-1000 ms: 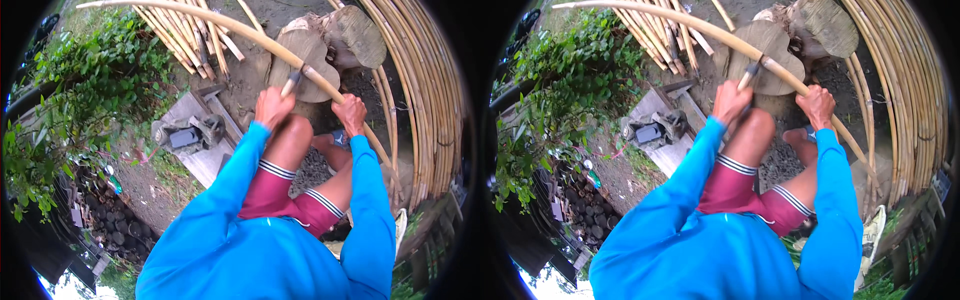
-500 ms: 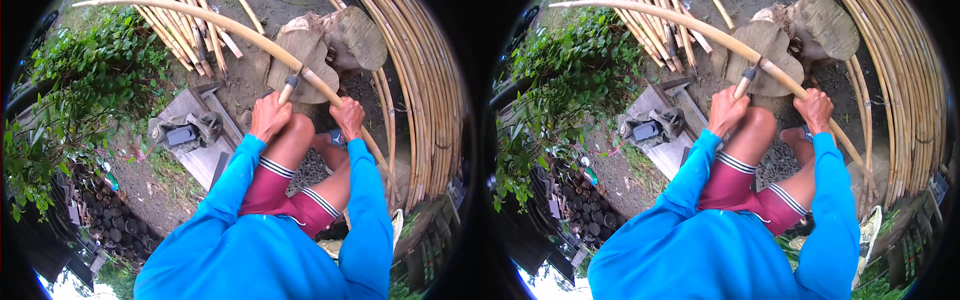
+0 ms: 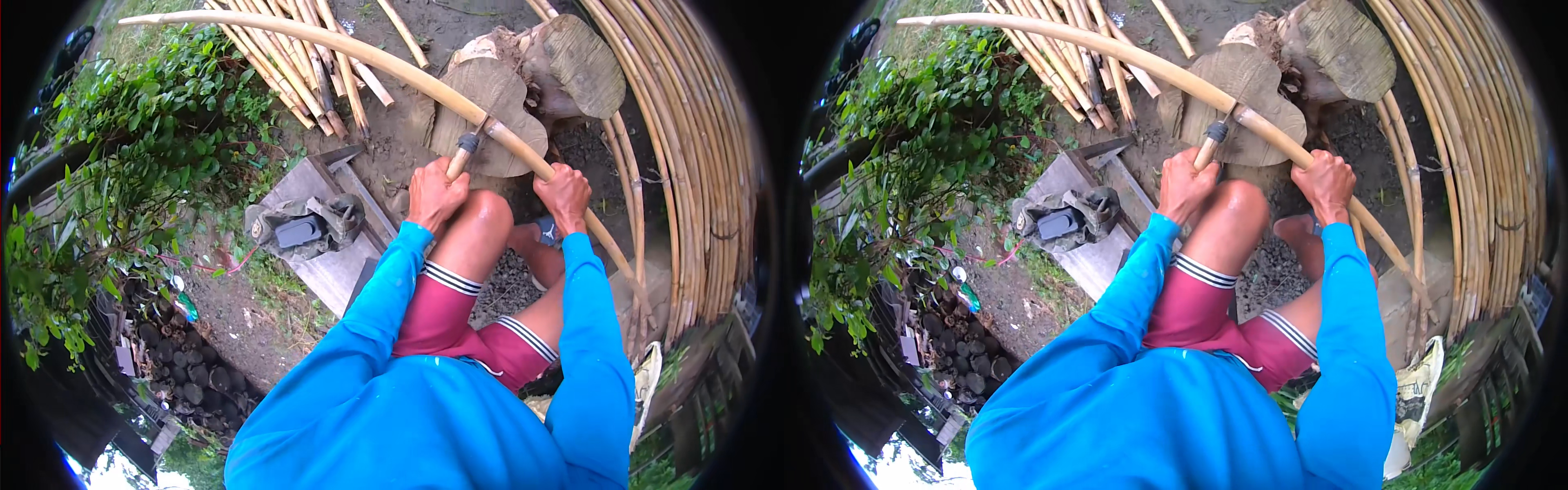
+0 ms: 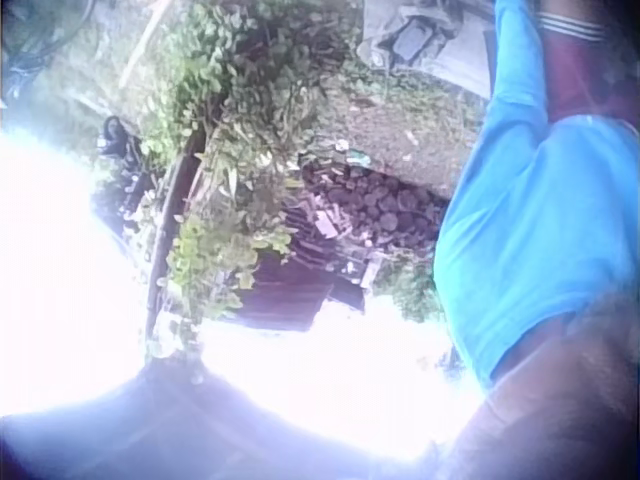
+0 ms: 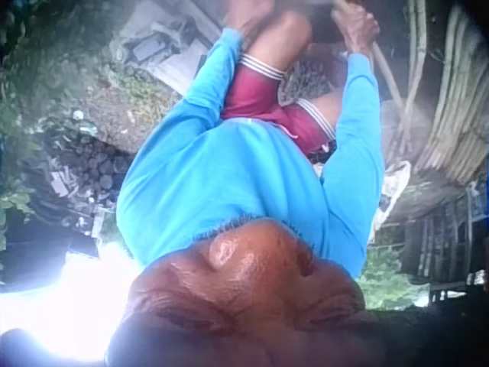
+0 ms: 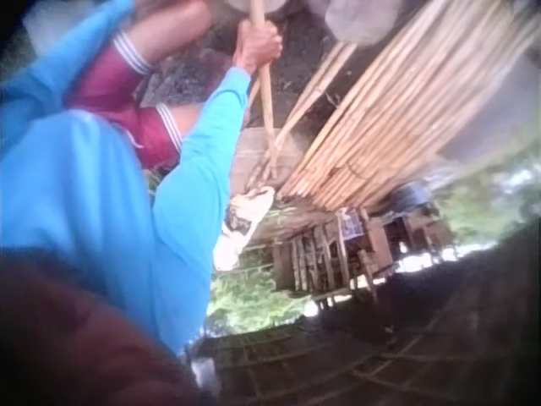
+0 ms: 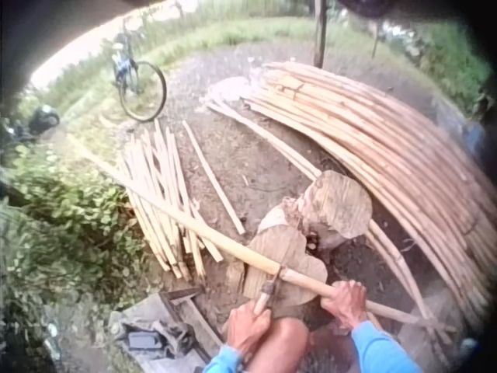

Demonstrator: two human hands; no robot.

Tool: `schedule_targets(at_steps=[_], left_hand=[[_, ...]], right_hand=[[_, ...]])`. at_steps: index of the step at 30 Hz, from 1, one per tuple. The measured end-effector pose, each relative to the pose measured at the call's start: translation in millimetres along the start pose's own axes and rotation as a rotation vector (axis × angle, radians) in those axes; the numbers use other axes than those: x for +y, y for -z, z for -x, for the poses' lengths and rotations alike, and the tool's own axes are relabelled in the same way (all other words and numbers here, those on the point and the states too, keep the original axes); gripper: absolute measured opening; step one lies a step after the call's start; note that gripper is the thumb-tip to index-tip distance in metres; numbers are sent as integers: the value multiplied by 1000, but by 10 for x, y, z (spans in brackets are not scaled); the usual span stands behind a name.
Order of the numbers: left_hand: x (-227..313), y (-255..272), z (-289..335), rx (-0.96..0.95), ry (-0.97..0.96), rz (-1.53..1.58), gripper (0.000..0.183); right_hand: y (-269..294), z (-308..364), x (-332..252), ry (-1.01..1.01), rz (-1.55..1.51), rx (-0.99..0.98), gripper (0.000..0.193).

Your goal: The person cuts bamboo poles by positioning them across a wooden stump and sawing through them using a hand saw.

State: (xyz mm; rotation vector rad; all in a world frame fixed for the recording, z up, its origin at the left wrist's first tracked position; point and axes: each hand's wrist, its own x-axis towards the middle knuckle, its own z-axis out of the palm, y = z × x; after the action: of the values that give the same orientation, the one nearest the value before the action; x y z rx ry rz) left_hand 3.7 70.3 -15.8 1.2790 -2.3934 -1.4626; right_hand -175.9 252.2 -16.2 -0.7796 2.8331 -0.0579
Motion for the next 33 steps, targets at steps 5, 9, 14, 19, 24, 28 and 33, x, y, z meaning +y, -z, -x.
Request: schedule_targets(at_steps=[5, 9, 14, 19, 24, 28, 33], left_hand=[[-92, 135, -60, 44, -47, 25, 29], [-187, 307, -154, 61, -30, 64, 26], [-45, 347, -129, -35, 78, 66, 34], [39, 634, -249, 60, 91, 86, 36], [78, 728, -326, 4, 97, 29, 38], [-92, 629, -229, 98, -24, -23, 38], [-152, 629, -251, 49, -59, 45, 33]], right_hand=[[137, -58, -48, 20, -103, -75, 30], [317, -92, 99, 168, -205, -225, 34], [290, 274, 610, -105, -74, -273, 37], [291, 42, 296, -79, -83, -129, 35], [263, -90, 286, -59, -48, -140, 35], [195, -51, 289, -47, -28, -119, 34], [140, -7, 367, -24, 21, -62, 33]])
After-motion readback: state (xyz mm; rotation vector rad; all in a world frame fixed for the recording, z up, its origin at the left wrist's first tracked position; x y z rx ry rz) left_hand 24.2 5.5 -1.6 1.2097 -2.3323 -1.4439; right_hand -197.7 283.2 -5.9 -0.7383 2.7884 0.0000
